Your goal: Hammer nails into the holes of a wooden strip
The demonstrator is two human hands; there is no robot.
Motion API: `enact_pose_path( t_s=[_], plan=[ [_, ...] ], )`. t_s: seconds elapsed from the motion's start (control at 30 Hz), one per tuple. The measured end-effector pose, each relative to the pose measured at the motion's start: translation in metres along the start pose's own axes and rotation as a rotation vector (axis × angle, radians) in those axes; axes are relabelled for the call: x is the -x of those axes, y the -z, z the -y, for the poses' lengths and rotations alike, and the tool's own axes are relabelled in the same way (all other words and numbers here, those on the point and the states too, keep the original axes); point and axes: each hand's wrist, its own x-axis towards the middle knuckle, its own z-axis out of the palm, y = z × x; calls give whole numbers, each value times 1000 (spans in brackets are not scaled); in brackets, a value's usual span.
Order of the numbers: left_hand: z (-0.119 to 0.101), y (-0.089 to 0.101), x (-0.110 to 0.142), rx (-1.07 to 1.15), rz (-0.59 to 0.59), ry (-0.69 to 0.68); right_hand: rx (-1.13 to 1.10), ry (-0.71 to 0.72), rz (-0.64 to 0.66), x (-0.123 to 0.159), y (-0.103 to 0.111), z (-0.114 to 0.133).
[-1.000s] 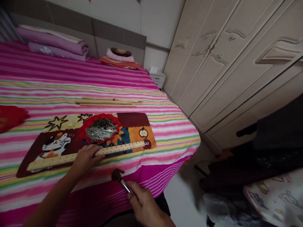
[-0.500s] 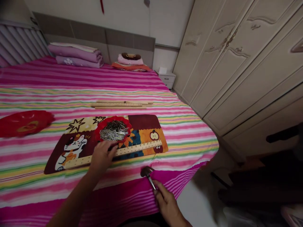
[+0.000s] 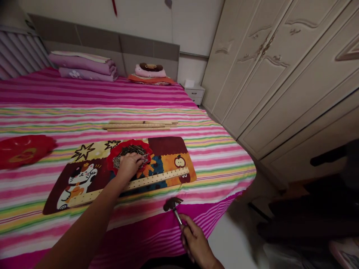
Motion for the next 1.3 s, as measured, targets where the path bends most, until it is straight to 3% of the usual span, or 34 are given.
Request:
enact_pose_path(
  t_s=[0.13,0.4,0.53,0.63,0.87,1.0,1.3],
  plan=[
    [2,1,2,-19,-17,-15,-4,-11,10,0,-2,3],
    [1,11,-3,-114,56,-114,-5,-13,-14,1,-7,10],
    [16,14,10,159,-59,-89,2,-3,-18,4,-8,14],
    [27,18,22,493,-115,24,10,7,-5,5,-8,16],
    [21,31,52,1158,-41,365,25,4,-17,4,-7,15],
    [7,25,66,1272,-39,473,36,-2,-18,6,-8,19],
    [-6,-3,69,1222,30,488,16,-7,-28,9,-10,25]
  ],
)
